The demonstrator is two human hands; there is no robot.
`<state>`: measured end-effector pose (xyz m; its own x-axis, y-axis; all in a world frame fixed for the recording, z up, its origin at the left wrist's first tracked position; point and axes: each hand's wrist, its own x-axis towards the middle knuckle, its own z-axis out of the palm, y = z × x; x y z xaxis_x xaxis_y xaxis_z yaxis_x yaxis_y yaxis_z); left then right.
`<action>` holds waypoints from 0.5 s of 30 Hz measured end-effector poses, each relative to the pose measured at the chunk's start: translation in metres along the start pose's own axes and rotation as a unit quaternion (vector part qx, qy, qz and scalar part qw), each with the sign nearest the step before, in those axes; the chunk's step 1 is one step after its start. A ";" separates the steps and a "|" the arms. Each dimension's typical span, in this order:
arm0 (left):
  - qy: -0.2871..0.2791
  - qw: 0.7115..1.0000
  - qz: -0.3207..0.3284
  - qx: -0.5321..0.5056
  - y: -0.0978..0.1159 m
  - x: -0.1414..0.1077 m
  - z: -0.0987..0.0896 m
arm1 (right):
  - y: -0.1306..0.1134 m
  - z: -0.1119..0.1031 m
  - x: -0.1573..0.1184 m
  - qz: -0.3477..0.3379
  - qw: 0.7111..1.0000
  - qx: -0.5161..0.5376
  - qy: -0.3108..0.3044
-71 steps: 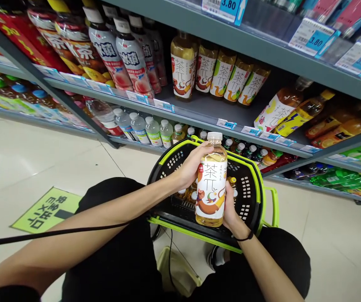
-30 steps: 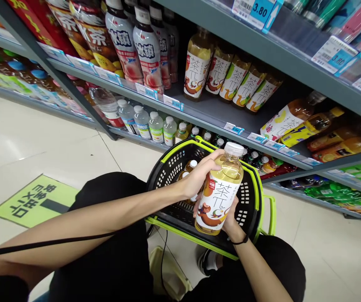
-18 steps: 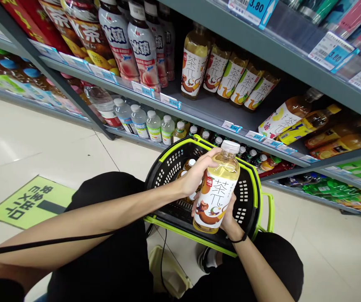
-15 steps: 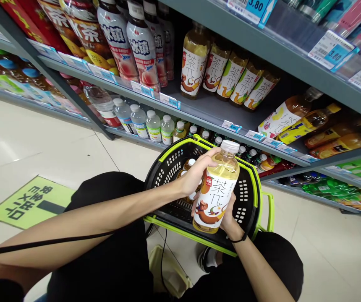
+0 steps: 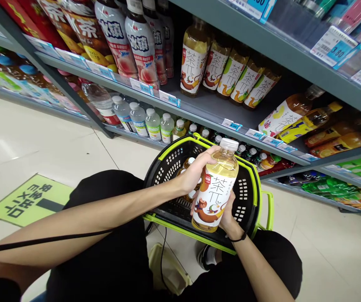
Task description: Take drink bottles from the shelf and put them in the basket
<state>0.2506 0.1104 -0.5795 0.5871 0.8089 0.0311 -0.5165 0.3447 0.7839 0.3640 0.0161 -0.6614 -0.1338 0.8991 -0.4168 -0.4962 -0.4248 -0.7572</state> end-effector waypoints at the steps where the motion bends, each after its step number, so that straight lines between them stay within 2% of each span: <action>1: 0.004 1.000 -0.003 -0.001 0.000 0.000 0.000 | 0.000 -0.001 0.000 0.005 1.000 0.000 -0.002; 15: -0.002 1.000 -0.017 -0.005 0.000 0.000 0.000 | 0.000 -0.002 -0.001 -0.005 1.000 0.011 -0.009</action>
<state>0.2503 0.1104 -0.5795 0.6069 0.7947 0.0070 -0.5022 0.3767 0.7784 0.3653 0.0149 -0.6621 -0.1437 0.9054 -0.3994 -0.5163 -0.4129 -0.7503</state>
